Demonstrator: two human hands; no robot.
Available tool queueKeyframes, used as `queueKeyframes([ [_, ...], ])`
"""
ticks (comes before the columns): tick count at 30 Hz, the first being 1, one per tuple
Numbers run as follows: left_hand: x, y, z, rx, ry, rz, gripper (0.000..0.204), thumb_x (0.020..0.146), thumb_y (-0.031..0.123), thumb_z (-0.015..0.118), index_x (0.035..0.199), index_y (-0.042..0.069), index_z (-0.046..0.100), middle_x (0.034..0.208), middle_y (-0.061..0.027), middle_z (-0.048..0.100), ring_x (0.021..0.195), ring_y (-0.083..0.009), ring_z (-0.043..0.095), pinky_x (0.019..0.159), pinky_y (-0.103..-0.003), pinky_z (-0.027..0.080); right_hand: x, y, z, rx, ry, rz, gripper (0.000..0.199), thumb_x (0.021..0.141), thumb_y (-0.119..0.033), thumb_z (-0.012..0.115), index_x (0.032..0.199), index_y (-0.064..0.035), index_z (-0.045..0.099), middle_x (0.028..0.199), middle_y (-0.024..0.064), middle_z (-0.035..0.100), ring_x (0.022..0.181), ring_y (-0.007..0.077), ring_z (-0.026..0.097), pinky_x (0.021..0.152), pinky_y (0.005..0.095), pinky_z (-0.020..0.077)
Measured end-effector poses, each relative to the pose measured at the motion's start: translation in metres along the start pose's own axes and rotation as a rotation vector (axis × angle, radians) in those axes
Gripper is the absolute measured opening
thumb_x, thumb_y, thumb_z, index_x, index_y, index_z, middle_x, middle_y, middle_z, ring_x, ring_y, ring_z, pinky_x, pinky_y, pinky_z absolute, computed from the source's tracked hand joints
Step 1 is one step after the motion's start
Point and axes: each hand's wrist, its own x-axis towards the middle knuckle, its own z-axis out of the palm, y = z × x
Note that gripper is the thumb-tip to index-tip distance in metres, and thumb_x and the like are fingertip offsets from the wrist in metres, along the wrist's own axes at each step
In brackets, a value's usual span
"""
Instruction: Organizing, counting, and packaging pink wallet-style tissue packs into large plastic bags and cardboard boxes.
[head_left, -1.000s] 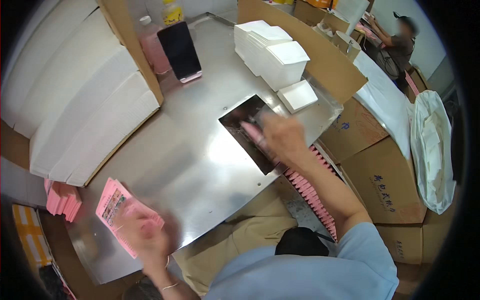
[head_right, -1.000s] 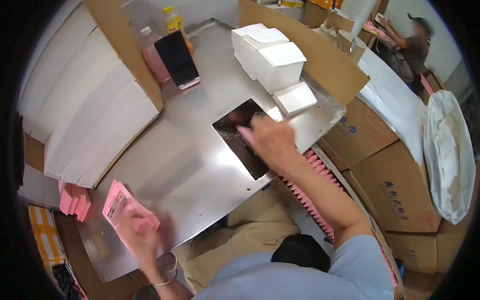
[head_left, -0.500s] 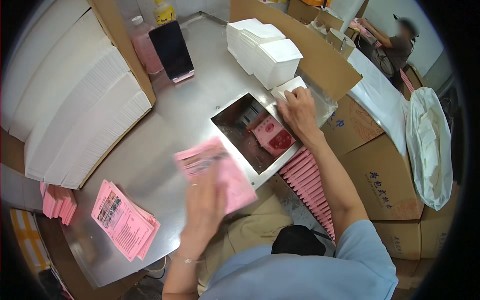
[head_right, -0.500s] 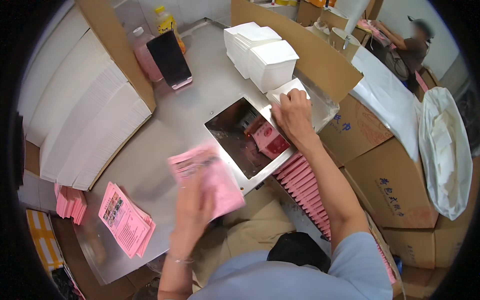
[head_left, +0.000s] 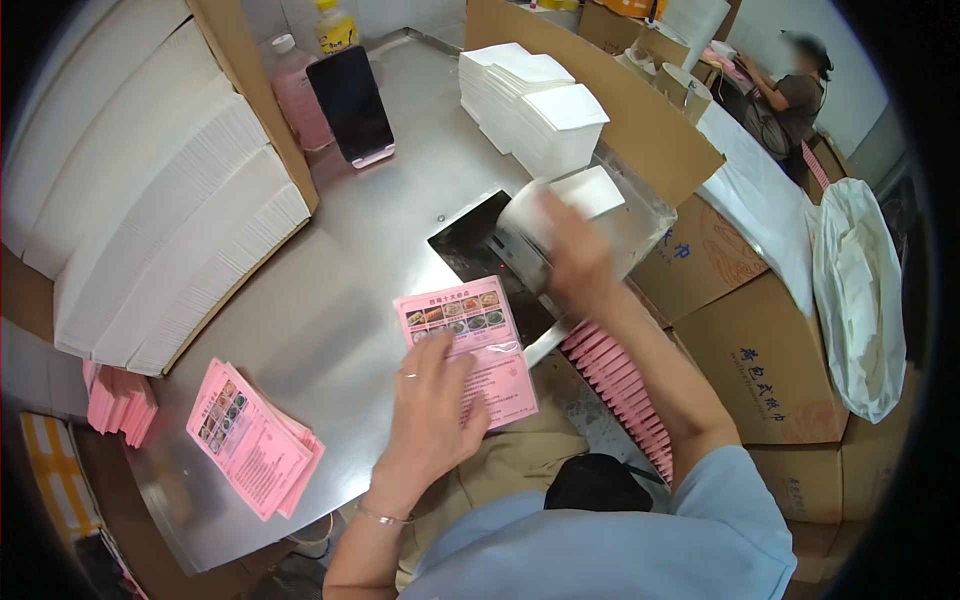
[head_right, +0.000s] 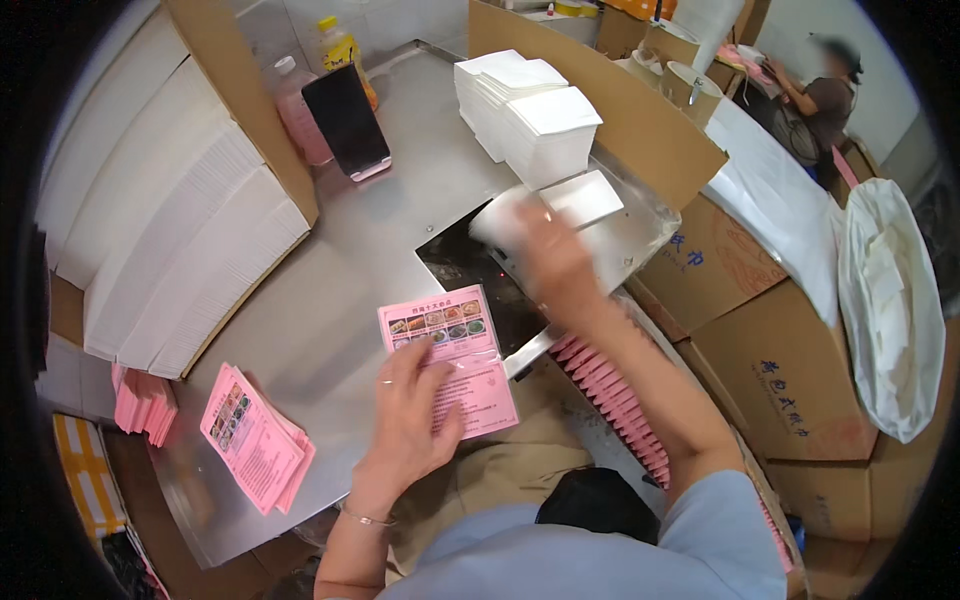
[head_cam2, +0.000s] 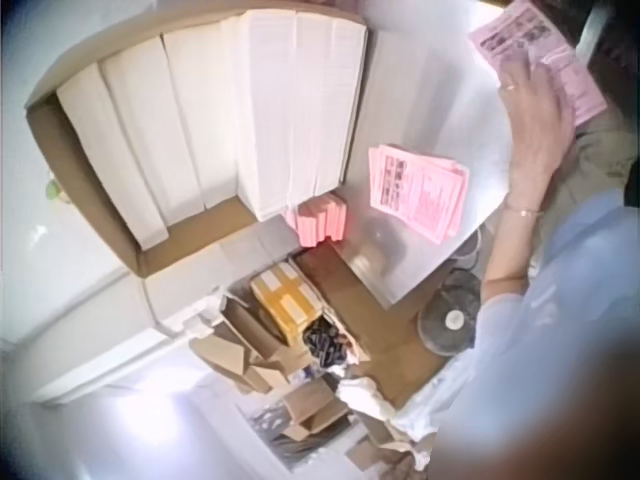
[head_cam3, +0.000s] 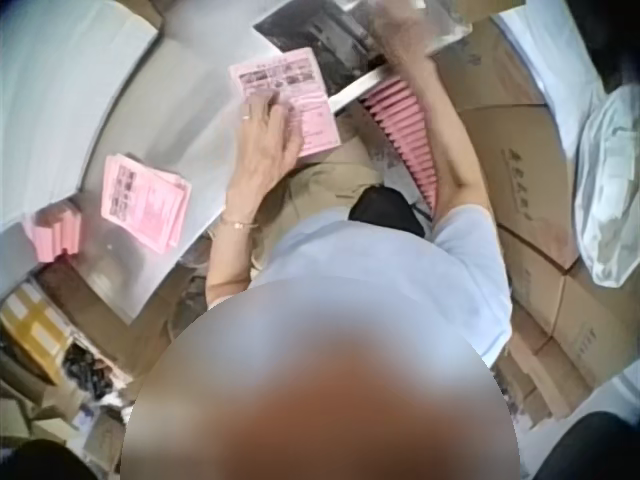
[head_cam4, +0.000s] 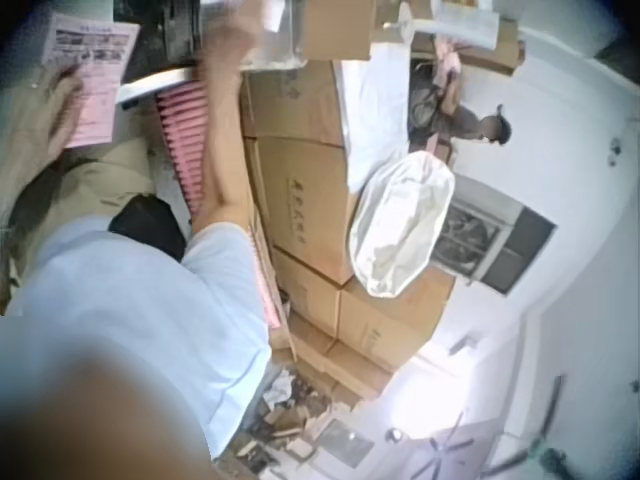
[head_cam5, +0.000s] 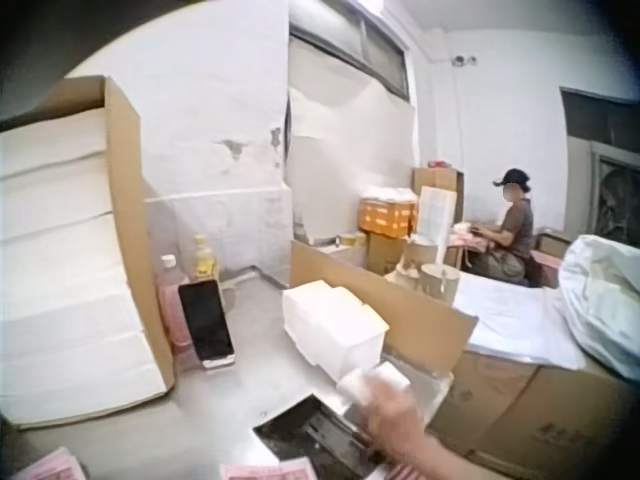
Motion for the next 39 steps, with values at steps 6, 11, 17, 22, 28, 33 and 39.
queueKeyframes([
  [6, -0.008, -0.004, -0.001, 0.283, 0.076, -0.212, 0.074, 0.070, 0.036, 0.075, 0.133, 0.005, 0.053, 0.146, -0.0274, 0.041, 0.132, -0.0437, 0.041, 0.102, -0.056, 0.032, -0.001, -0.120, -0.006, 0.333, -0.230, -0.328, 0.023, 0.083, -0.019, 0.060, 0.099, -0.0025, 0.061, 0.103, 0.0175, 0.061, 0.103, 0.0344, 0.063, 0.108, 0.0692, 0.0291],
  [11, 0.011, -0.002, 0.002, 0.290, 0.253, -0.262, 0.072, 0.073, 0.042, 0.075, 0.133, 0.009, 0.054, 0.152, -0.0282, 0.034, 0.135, -0.0461, 0.037, 0.103, -0.058, 0.028, 0.021, -0.136, 0.000, 0.108, -0.514, -0.257, 0.024, 0.072, -0.014, 0.066, 0.094, -0.0044, 0.063, 0.088, 0.0114, 0.066, 0.094, 0.0274, 0.067, 0.103, 0.0549, 0.0421],
  [17, 0.002, 0.015, -0.007, 0.466, 0.020, -0.347, 0.058, 0.079, 0.046, 0.069, 0.128, 0.015, 0.063, 0.143, -0.0238, 0.045, 0.117, -0.0405, 0.047, 0.094, -0.048, 0.033, 0.035, -0.002, -0.021, -0.344, 0.013, 0.151, 0.052, 0.079, -0.047, 0.073, 0.096, 0.0003, 0.059, 0.097, 0.0212, 0.057, 0.094, 0.0357, 0.055, 0.087, 0.0499, 0.0427],
  [22, 0.011, 0.002, 0.004, 0.546, 0.155, -0.229, 0.055, 0.079, 0.046, 0.070, 0.121, 0.012, 0.066, 0.135, -0.0231, 0.050, 0.111, -0.0382, 0.047, 0.090, -0.048, 0.034, -0.016, 0.002, 0.004, -0.415, -0.237, 0.121, 0.026, 0.082, -0.023, 0.074, 0.088, -0.0011, 0.061, 0.087, 0.0153, 0.058, 0.082, 0.0339, 0.055, 0.073, 0.0433, 0.0464],
  [28, 0.008, 0.012, -0.012, 0.456, 0.014, -0.277, 0.050, 0.077, 0.040, 0.074, 0.117, 0.011, 0.064, 0.130, -0.0159, 0.052, 0.107, -0.0354, 0.047, 0.090, -0.047, 0.035, 0.069, 0.027, -0.070, -0.029, 0.397, 0.492, 0.014, 0.084, -0.013, 0.070, 0.095, -0.0049, 0.075, 0.089, 0.0094, 0.063, 0.082, 0.0284, 0.060, 0.074, 0.0391, 0.0494],
  [33, 0.019, 0.011, 0.012, 0.428, 0.129, -0.184, 0.049, 0.077, 0.038, 0.075, 0.117, 0.010, 0.064, 0.122, -0.0145, 0.056, 0.102, -0.0350, 0.048, 0.088, -0.046, 0.037, 0.126, 0.063, -0.026, -0.464, 0.169, 0.097, 0.016, 0.078, -0.017, 0.070, 0.091, -0.0113, 0.076, 0.093, 0.0064, 0.063, 0.100, 0.0248, 0.056, 0.080, 0.0401, 0.0434],
  [39, 0.017, 0.008, 0.014, 0.355, 0.123, -0.138, 0.050, 0.076, 0.037, 0.076, 0.114, 0.008, 0.064, 0.123, -0.0164, 0.056, 0.103, -0.0357, 0.047, 0.089, -0.047, 0.039, 0.119, 0.069, -0.008, -0.425, -0.080, 0.108, 0.015, 0.081, -0.019, 0.067, 0.086, -0.0066, 0.074, 0.089, 0.0110, 0.062, 0.095, 0.0284, 0.059, 0.076, 0.0421, 0.0473],
])
